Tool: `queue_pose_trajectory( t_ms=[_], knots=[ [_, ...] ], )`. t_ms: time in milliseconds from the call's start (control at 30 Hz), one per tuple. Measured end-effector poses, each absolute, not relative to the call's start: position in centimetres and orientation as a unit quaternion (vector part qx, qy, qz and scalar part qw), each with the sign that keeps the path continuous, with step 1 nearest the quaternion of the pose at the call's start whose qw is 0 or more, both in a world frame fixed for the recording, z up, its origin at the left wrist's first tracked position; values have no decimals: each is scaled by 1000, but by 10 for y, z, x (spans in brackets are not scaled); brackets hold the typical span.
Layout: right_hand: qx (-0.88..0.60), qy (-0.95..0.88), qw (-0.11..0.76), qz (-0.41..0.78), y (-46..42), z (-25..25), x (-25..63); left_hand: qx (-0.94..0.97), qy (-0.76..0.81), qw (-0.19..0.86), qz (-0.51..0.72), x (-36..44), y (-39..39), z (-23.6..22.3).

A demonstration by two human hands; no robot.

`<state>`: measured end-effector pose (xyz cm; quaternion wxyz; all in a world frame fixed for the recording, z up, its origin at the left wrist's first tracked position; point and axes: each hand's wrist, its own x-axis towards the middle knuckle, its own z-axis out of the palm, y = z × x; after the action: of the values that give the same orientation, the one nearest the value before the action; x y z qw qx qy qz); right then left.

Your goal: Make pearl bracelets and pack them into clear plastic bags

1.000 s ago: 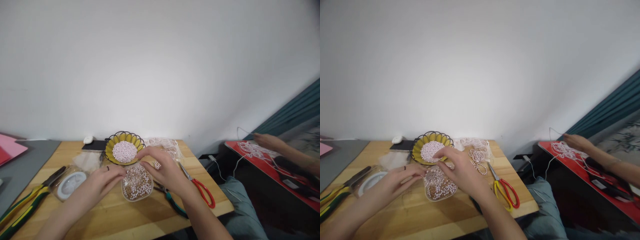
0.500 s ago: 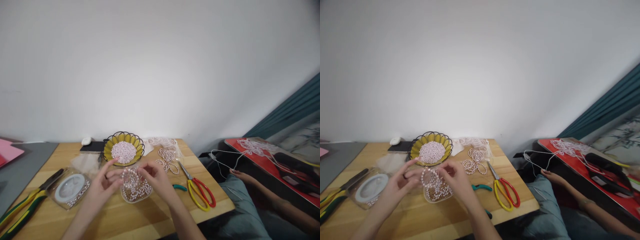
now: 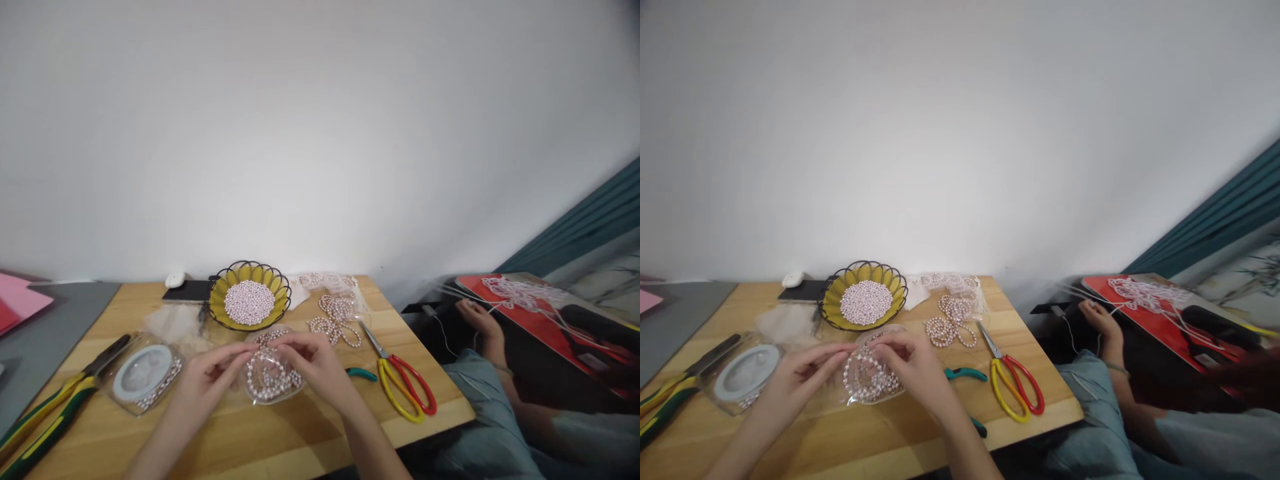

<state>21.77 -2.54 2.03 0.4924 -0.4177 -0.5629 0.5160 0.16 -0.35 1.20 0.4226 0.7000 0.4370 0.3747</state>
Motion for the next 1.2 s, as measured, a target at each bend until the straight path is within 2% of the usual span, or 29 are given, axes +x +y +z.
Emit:
queue_pose_trajectory(
  t_ms=[300, 467, 667, 800, 967, 1067, 1200],
  knots=[
    [-345, -597, 465, 555, -33, 23, 232, 788, 336, 390, 338, -30, -11, 16],
    [-281, -604, 458, 589, -34, 27, 238, 785, 299, 425, 336, -31, -16, 22],
    [-296, -609, 424, 601, -33, 29, 241, 789, 253, 456, 323, -40, -17, 11],
    [-288, -669, 432, 532, -33, 32, 242, 759, 293, 456, 362, -43, -16, 4],
    [-314, -735, 446, 403, -37, 40, 240, 669, 334, 599, 287, -27, -16, 7],
    [-341, -745, 452, 353, -41, 44, 240, 679, 357, 564, 304, -18, -19, 4],
    [-354, -757, 424, 350, -46, 42, 238, 682, 381, 551, 295, -3, -18, 2]
  ],
)
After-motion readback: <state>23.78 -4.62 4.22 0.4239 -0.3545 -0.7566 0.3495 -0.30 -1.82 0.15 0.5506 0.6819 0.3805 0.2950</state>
